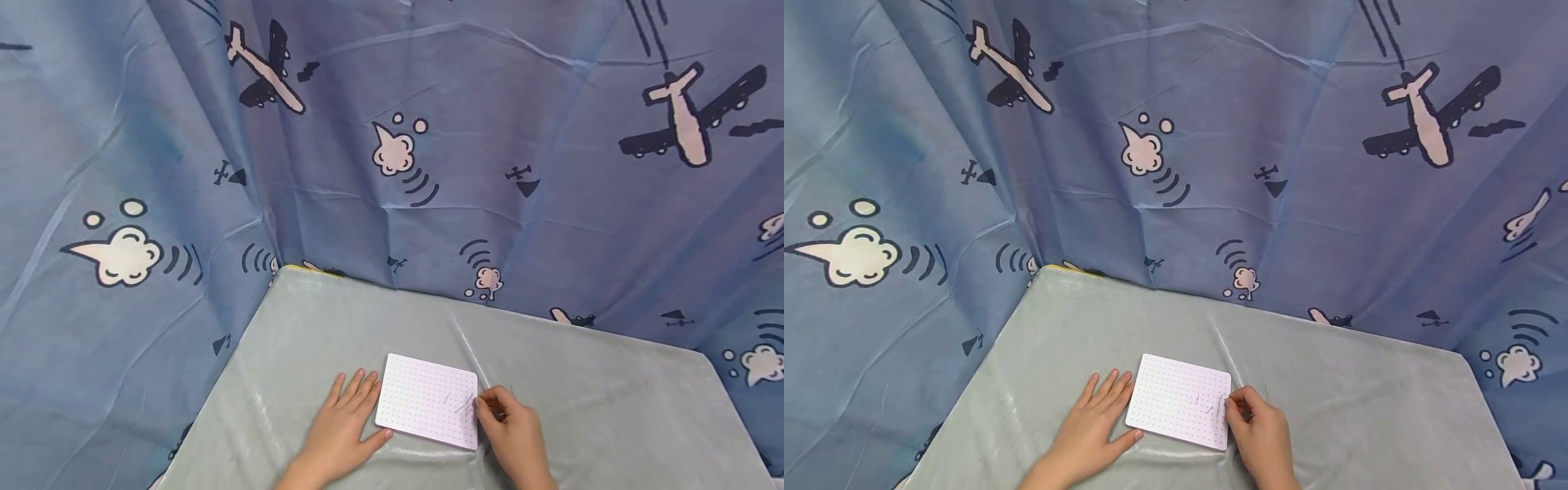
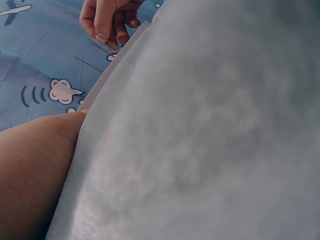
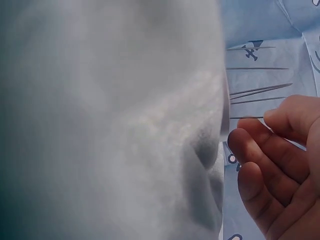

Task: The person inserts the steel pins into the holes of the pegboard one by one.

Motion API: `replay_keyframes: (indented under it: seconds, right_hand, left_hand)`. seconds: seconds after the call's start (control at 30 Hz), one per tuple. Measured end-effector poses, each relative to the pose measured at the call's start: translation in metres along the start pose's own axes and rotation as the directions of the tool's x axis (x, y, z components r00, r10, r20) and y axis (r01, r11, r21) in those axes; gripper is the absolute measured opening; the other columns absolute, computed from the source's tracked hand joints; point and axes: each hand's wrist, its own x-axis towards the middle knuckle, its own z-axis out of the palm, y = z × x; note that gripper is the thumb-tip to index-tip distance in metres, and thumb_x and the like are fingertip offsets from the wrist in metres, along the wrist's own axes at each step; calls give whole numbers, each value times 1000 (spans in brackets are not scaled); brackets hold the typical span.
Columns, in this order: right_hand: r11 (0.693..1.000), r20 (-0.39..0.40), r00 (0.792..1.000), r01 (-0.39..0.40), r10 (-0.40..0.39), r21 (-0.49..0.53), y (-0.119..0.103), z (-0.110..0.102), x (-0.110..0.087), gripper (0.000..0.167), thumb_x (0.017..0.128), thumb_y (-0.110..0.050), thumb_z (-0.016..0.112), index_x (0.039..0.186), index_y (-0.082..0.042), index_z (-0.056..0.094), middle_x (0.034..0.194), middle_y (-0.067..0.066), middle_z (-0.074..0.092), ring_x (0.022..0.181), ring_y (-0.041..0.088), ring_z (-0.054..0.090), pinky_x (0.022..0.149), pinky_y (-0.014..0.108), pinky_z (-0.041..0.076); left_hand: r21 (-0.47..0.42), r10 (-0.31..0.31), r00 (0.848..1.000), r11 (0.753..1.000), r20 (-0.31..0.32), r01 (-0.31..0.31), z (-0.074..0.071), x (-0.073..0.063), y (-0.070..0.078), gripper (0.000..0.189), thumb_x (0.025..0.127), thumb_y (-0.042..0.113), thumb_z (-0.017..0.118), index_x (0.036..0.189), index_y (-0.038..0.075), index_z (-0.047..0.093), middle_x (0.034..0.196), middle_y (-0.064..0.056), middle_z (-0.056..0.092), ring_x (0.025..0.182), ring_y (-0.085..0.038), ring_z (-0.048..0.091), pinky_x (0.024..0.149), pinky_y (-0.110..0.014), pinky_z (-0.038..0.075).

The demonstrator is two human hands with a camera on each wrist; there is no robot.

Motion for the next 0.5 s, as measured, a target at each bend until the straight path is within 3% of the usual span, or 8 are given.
replay_keyframes:
  seconds: [0.5]
  right_hand:
    - [998,33,998,-56,56,10,-4,-1,-2,21,91,-4,88,85,-20,75,74,-13,73,65,1,64,57,20,53]
  left_hand:
    - [27,15,999,1000,-32,-14,1,1,1,87,105,72,55,160,5,56,171,-11,45,162,-31,35,133,-59,18]
